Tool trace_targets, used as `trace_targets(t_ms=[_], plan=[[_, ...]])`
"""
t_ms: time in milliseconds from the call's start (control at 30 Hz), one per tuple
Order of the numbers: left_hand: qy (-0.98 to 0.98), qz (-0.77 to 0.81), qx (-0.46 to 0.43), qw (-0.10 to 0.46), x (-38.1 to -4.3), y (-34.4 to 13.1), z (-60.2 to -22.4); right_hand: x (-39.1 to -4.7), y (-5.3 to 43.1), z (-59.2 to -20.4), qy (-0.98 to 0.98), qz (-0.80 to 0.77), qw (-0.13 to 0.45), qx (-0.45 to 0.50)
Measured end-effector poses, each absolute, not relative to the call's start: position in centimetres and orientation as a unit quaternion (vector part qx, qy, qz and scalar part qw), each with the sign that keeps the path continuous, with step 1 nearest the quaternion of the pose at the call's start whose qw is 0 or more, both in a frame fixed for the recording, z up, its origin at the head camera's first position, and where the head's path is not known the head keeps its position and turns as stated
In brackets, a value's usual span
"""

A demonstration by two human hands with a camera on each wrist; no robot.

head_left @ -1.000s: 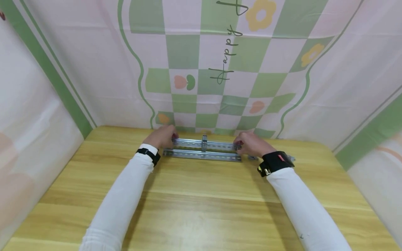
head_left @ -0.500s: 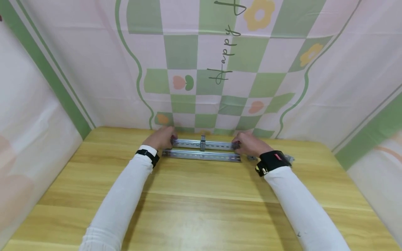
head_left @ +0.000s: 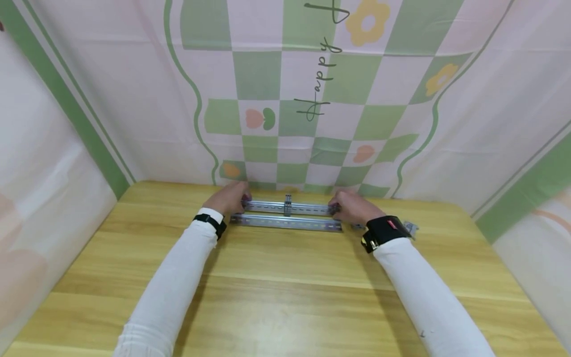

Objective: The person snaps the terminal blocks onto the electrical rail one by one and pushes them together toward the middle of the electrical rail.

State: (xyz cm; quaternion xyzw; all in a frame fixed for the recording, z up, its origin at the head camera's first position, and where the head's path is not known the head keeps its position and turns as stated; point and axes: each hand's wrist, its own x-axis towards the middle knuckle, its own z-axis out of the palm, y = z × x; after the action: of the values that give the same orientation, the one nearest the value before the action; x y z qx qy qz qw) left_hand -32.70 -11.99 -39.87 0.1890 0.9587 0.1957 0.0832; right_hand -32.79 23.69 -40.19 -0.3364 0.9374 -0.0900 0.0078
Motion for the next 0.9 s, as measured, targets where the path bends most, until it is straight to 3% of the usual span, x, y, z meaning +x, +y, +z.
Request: trace_targets(t_ms=[900], plan=[[0.951, 0.216, 0.204, 0.085, -32.93, -12.46, -40.51, -32.77, 23.53, -40.54, 0.947, -0.100, 0.012, -0.305]])
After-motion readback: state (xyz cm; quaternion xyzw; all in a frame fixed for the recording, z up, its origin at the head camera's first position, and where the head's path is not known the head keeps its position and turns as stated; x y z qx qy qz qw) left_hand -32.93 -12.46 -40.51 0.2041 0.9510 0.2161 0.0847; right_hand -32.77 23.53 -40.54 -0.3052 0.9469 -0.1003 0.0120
